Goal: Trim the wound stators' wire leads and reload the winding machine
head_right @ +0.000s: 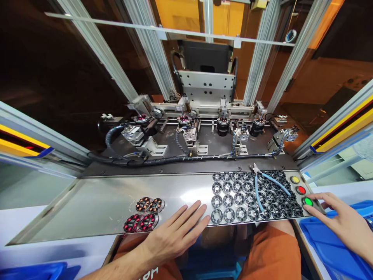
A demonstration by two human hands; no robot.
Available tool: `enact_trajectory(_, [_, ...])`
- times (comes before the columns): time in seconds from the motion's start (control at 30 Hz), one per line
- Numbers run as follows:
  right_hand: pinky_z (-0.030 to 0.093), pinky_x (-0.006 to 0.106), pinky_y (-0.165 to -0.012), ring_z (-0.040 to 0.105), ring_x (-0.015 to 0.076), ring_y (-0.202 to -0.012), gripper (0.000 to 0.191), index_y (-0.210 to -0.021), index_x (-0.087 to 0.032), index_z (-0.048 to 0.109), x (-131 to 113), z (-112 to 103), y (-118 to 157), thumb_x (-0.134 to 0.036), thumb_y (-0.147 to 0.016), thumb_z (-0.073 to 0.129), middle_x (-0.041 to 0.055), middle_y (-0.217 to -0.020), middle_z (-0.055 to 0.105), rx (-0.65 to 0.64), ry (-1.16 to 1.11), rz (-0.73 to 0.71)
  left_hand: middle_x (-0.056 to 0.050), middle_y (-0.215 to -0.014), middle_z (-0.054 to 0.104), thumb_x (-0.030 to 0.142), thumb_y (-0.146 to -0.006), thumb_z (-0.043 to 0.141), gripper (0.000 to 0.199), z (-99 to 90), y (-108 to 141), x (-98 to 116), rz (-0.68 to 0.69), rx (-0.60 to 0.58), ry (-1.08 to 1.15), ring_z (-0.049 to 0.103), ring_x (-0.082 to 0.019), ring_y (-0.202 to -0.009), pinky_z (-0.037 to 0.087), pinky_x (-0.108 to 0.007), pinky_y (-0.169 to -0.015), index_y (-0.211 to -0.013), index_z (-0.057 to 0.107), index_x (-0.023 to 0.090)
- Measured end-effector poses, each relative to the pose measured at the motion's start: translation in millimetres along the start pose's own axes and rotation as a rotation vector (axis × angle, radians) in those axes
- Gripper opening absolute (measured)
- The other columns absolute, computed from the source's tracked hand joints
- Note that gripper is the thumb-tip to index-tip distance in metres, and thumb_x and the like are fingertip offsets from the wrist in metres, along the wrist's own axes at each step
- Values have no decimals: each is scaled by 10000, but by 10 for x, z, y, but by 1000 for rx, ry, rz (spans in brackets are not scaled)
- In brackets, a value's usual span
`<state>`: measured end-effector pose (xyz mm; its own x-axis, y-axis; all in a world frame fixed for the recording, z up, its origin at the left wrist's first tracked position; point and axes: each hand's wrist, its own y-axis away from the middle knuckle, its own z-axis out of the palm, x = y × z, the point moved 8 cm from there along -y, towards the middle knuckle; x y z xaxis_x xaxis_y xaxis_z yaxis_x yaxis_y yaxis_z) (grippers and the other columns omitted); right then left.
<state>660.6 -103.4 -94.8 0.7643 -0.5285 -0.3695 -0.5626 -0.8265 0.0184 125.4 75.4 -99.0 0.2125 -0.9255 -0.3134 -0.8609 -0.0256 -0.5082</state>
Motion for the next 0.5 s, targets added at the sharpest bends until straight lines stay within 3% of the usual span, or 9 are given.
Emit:
enact_trajectory(0.2, [689, 486, -964, 813, 329, -1089, 718, -1273, -444, 828, -49, -25, 10, -974, -799, 724, 5, -1363, 822, 19, 13, -35, -138, -1706, 652, 342, -1100, 733, 494, 17, 19, 7, 6, -17, -7, 616, -338, -1570, 170, -560, -1495, -1575, 744, 210])
enact_trajectory(0.5, [681, 490, -985, 810, 311, -1072, 725, -1281, -449, 826, -37, -13, 2, -976, -793, 727, -4, -1381, 809, 16, 7, -36, -147, -1794, 573, 357, -1112, 724, 504, 22, 27, 8, -6, -10, -22, 621, -324, -1584, 202, -547, -1495, -1594, 719, 209])
